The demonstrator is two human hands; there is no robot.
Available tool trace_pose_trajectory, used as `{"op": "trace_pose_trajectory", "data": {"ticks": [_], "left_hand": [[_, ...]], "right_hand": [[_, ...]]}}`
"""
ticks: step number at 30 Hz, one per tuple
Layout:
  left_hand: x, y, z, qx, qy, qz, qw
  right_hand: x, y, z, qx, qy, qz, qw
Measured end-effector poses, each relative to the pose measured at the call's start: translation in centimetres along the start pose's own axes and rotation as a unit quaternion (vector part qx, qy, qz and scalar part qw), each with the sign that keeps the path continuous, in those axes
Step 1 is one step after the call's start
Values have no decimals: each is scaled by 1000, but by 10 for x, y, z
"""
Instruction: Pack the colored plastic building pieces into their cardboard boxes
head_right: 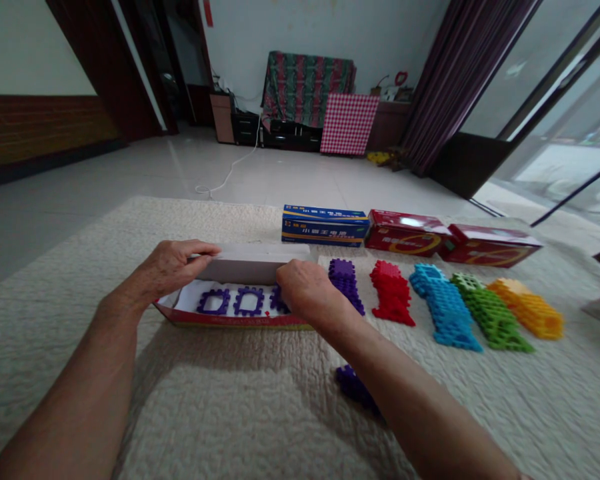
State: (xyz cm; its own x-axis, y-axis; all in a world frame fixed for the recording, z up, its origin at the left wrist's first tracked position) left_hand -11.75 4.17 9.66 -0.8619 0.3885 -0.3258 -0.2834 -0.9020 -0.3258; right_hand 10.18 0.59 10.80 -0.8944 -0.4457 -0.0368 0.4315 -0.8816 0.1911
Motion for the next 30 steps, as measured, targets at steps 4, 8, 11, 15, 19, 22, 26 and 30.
{"op": "trace_pose_trajectory", "data": {"ticks": [4, 8, 11, 15, 19, 22, 26, 30], "left_hand": [[0, 0, 0, -1, -9, 0, 1000], [1, 0, -1, -9, -6, -2, 1000], [2, 0, -2, -16, -6, -9, 1000], [2, 0, -2, -18, -3, -15, 1000], [2, -1, -2, -18, -4, -15, 1000], [1, 0, -2, -17, -7, -10, 1000], [2, 0, -1, -12, -12, -2, 1000], [4, 0, 1, -19, -16, -4, 1000]], "right_hand": [[9, -4, 1, 21, 26, 11, 999], [11, -7, -2, 24, 28, 59, 998], [11, -6, -1, 26, 20, 92, 995], [13, -5, 1, 38, 20, 89, 995], [14, -8, 1, 44, 33, 73, 996], [9, -7, 3, 34, 20, 65, 997], [-9, 11, 16, -50, -29, 69, 996], [-37, 46, 25, -186, -92, 80, 975]]}}
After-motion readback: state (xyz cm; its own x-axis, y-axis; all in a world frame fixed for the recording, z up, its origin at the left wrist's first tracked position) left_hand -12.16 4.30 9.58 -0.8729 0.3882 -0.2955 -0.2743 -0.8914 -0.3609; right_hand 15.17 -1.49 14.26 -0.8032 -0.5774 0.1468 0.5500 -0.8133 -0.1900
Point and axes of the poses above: each hand's wrist, its own y-axis away from the middle knuckle, its own z-axis out of the back of the hand, x = y × z, the point moved 4 cm from there along -y, towards the middle knuckle, and after that the axes turned 4 degrees about -y, right-handed, at the moved point
